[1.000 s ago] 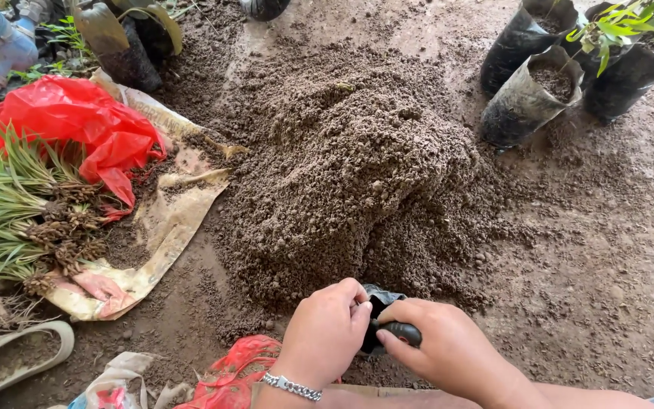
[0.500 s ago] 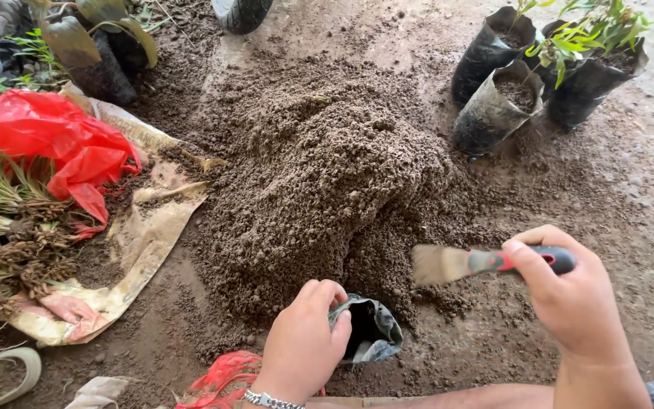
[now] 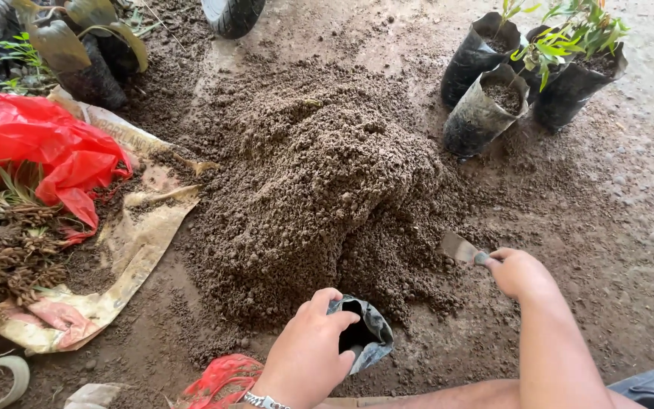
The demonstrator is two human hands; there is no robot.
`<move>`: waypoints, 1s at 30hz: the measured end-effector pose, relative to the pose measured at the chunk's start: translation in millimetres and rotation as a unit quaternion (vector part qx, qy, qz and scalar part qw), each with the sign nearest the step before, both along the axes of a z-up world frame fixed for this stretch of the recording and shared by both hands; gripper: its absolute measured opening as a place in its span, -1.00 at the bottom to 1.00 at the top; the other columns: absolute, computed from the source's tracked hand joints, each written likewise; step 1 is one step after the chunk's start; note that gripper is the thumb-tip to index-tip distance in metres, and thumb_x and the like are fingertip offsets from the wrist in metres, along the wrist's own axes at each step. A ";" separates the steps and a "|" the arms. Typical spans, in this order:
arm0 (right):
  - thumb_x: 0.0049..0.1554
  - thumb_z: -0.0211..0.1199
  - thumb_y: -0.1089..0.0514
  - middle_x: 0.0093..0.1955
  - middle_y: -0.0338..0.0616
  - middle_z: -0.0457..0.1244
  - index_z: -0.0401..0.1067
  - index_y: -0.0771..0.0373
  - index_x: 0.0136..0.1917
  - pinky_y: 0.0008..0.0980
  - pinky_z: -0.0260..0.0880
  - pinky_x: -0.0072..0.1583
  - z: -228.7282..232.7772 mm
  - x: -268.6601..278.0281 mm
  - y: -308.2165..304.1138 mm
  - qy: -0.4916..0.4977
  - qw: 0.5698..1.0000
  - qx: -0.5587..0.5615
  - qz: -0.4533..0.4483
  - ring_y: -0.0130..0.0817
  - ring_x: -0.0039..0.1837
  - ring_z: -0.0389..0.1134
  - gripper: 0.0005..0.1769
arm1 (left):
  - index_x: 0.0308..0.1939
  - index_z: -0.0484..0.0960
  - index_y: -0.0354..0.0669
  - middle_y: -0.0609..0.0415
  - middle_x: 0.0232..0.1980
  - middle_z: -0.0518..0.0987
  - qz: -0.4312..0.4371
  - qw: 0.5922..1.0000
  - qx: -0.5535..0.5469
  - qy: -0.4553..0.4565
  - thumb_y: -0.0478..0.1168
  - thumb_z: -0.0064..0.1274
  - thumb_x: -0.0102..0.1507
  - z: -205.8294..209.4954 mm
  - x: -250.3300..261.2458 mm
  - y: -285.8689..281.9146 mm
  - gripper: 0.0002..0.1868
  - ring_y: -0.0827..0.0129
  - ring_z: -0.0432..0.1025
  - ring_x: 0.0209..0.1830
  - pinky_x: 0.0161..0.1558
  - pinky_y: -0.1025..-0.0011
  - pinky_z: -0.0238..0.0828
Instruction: Filling black plastic nursery bags with soil using a small hand trowel in preparation for planting.
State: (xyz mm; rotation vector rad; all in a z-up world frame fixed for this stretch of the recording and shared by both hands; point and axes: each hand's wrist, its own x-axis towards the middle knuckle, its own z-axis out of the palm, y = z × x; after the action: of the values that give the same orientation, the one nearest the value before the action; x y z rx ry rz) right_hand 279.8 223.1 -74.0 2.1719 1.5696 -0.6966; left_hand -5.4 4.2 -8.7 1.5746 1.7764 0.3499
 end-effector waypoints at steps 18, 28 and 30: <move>0.22 0.22 -0.27 -0.39 -0.13 0.30 0.58 0.09 0.23 -0.48 -0.13 -0.36 20.8 -44.9 -24.9 0.137 0.988 0.048 -0.043 -0.52 -0.45 -0.02 -0.49 | 0.20 0.54 -0.02 0.16 0.48 0.30 0.017 0.999 -0.040 0.022 -0.21 0.01 0.24 7.3 1.5 3.8 -0.58 0.05 0.65 -0.15 -0.04 0.16 0.60; 0.21 0.25 -0.12 -0.17 -0.03 0.40 0.60 0.16 0.22 -0.44 0.00 -0.26 31.2 -54.6 -27.9 0.201 0.975 0.049 -0.081 -0.44 -0.35 0.08 -0.56 | 0.33 0.45 -0.09 0.03 0.57 0.19 -0.006 0.997 -0.082 0.005 -0.29 0.02 0.18 17.9 -1.6 6.4 -0.42 0.03 0.62 0.01 0.10 0.21 0.57; 0.21 0.24 -0.12 -0.24 -0.05 0.35 0.60 0.14 0.23 -0.45 -0.07 -0.29 34.1 -57.1 -29.3 0.211 0.973 0.049 -0.081 -0.46 -0.38 0.01 -0.56 | 0.34 0.44 -0.09 0.01 0.59 0.17 -0.008 0.996 -0.089 0.001 -0.31 0.02 0.17 20.3 -2.1 6.7 -0.40 0.02 0.62 0.02 0.10 0.21 0.57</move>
State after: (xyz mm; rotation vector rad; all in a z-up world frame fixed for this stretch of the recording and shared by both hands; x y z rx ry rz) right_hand 222.7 193.8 -39.9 2.3565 1.6622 -1.2250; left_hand -7.5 10.9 11.6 1.4625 1.7457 0.1772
